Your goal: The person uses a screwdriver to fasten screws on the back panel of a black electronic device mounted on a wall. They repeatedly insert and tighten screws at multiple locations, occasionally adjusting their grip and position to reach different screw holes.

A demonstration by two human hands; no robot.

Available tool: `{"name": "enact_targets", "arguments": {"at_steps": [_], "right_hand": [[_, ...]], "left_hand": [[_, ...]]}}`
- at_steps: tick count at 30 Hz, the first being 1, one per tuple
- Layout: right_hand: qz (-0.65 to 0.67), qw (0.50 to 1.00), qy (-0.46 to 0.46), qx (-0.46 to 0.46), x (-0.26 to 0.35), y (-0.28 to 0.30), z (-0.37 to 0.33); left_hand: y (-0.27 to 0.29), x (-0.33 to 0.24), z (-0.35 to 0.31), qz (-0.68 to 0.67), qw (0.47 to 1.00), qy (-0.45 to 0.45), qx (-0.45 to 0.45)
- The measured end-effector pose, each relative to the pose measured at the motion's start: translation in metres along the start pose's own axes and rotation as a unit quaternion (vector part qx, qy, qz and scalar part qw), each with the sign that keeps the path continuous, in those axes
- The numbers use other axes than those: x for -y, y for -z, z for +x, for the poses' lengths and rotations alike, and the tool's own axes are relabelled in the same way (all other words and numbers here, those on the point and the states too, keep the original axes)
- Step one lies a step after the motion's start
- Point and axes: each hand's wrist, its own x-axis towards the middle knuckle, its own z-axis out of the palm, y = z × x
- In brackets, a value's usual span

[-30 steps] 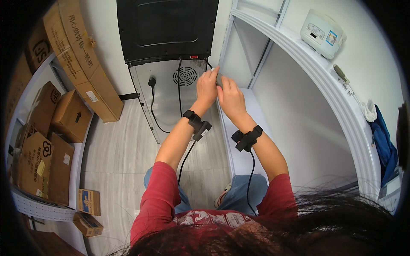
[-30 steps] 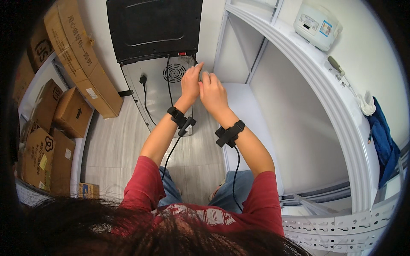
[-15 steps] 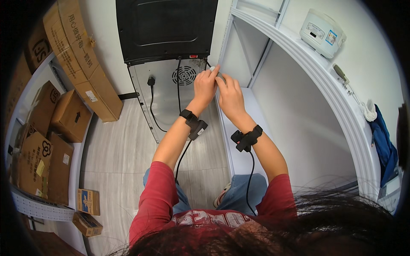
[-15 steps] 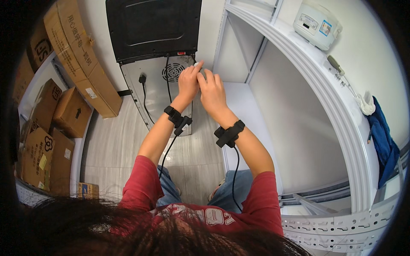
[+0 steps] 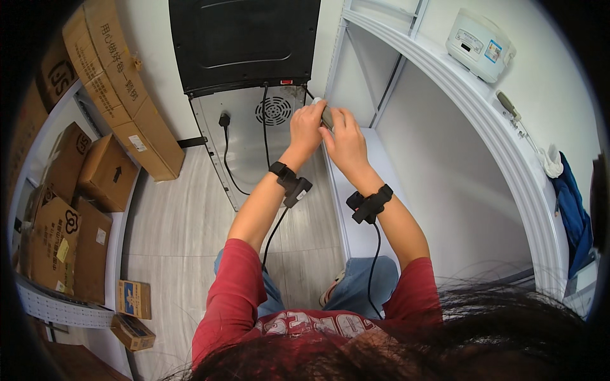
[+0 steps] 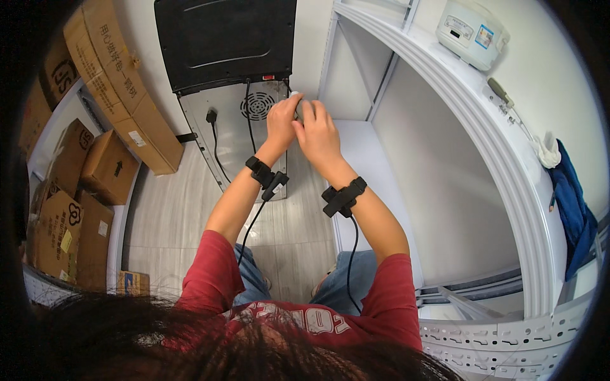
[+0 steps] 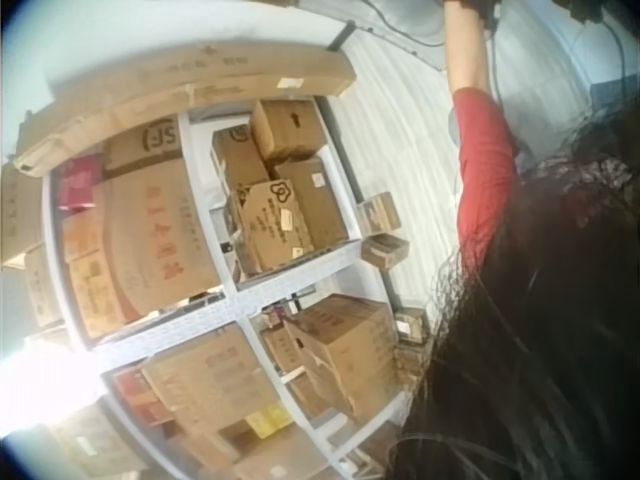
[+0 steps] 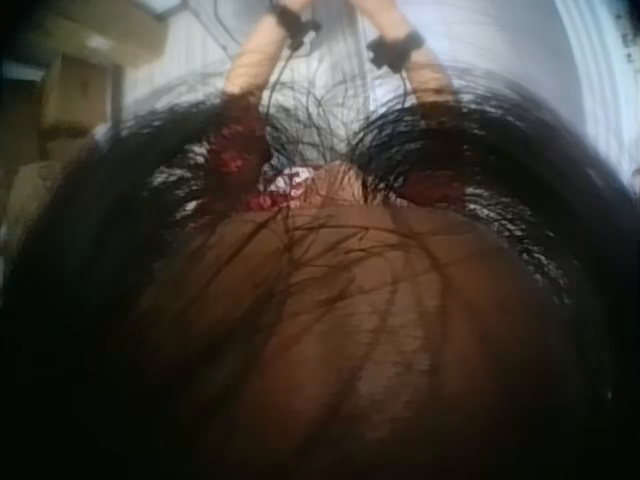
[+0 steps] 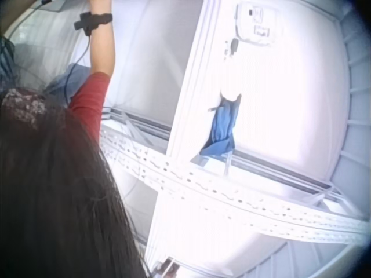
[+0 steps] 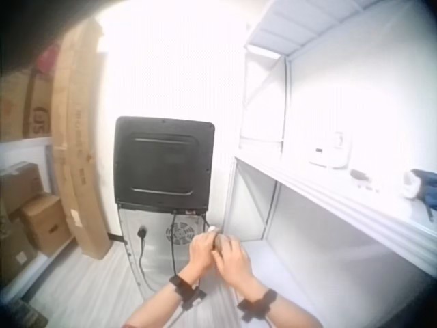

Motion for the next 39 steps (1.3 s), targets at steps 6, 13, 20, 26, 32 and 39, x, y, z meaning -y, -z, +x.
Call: {"name": "enact_targets", "arguments": {"at_steps": [6, 13, 20, 26, 32, 39], "right_hand": [[-0.028, 0.998, 0.026, 0.039, -0.006, -0.001, 0.002], [0.024, 0.976, -0.155, 0.151, 0.017, 0.013, 0.014], [0.009, 0.992, -0.099, 0.082, 0.011, 0.009, 0.01], [-0.01, 1.0, 0.017, 0.02, -0.001, 0.003, 0.008], [0.033, 0.985, -0.132, 0.104, 0.016, 0.013, 0.012], [0.027, 0.997, -0.026, 0.062, 0.003, 0.009, 0.002]], "left_hand": [[-0.003, -0.007, 0.006, 0.022, 1.0, 0.009, -0.006], [0.004, -0.001, 0.004, 0.034, 0.999, -0.016, -0.029], [0.009, 0.0, 0.006, 0.06, 0.998, -0.028, 0.012], [0.002, -0.003, 0.006, 0.051, 0.999, -0.019, -0.001], [0.01, 0.0, 0.009, 0.065, 0.997, 0.027, 0.015], [0.008, -0.002, 0.008, 0.058, 0.998, -0.008, 0.031]]}}
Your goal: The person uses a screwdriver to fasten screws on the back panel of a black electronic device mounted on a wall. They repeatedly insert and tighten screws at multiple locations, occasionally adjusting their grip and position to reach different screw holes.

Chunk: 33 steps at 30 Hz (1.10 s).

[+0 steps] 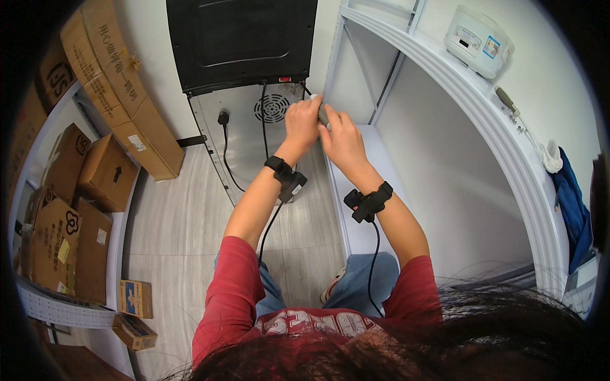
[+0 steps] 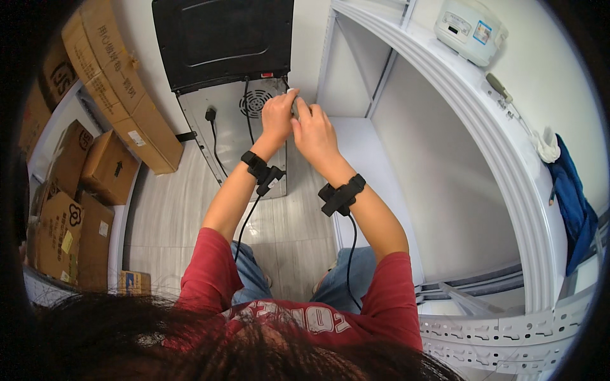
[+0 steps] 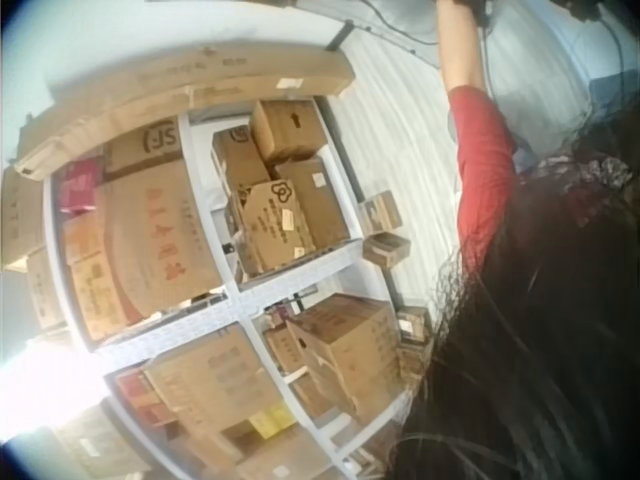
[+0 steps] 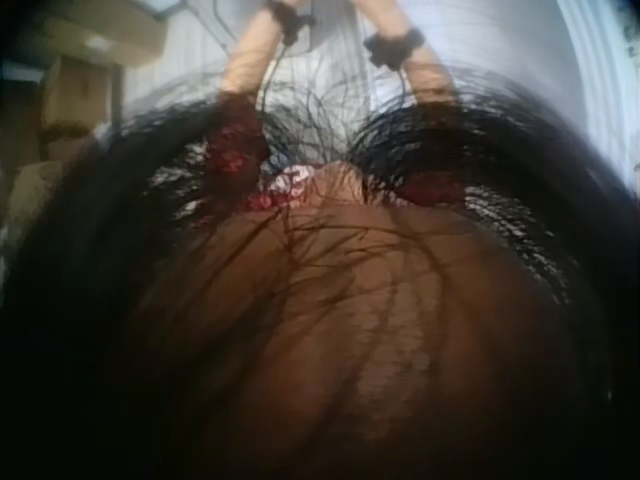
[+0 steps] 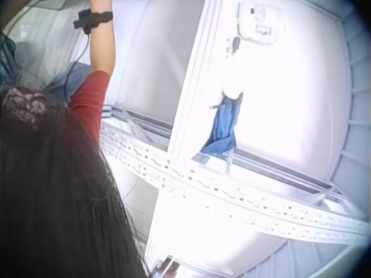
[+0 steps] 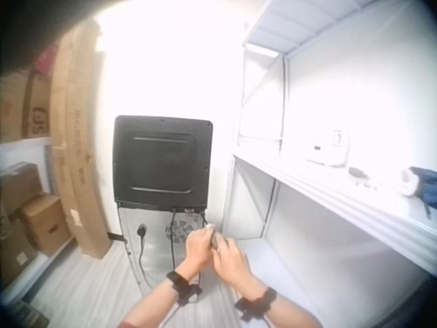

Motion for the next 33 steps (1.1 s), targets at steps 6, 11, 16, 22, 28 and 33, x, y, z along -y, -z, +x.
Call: {"name": "enact_targets", "arguments": {"at_steps": [6, 11, 16, 22, 28, 33], "right_hand": [[-0.013, 1.0, 0.001, -0.017, -0.006, -0.006, 0.004], [0.038, 0.996, -0.072, 0.025, 0.001, -0.001, 0.004], [0.011, 1.0, -0.023, -0.002, -0.005, -0.008, 0.003], [0.084, 0.991, -0.105, 0.021, 0.002, -0.003, 0.001], [0.005, 0.999, 0.039, -0.011, -0.004, -0.006, 0.002], [0.107, 0.98, -0.15, 0.075, 0.008, -0.006, 0.005]], "left_hand": [[-0.007, -0.005, 0.0, -0.025, 0.999, 0.014, -0.021], [0.0, 0.002, -0.003, -0.013, 1.0, 0.015, 0.002], [-0.002, -0.005, -0.002, -0.007, 0.999, 0.024, 0.023], [-0.002, 0.003, -0.003, 0.009, 0.999, 0.049, 0.012], [-0.006, 0.002, -0.003, 0.007, 0.999, 0.007, -0.038], [-0.003, 0.004, -0.006, 0.009, 0.999, 0.021, -0.025]]}}
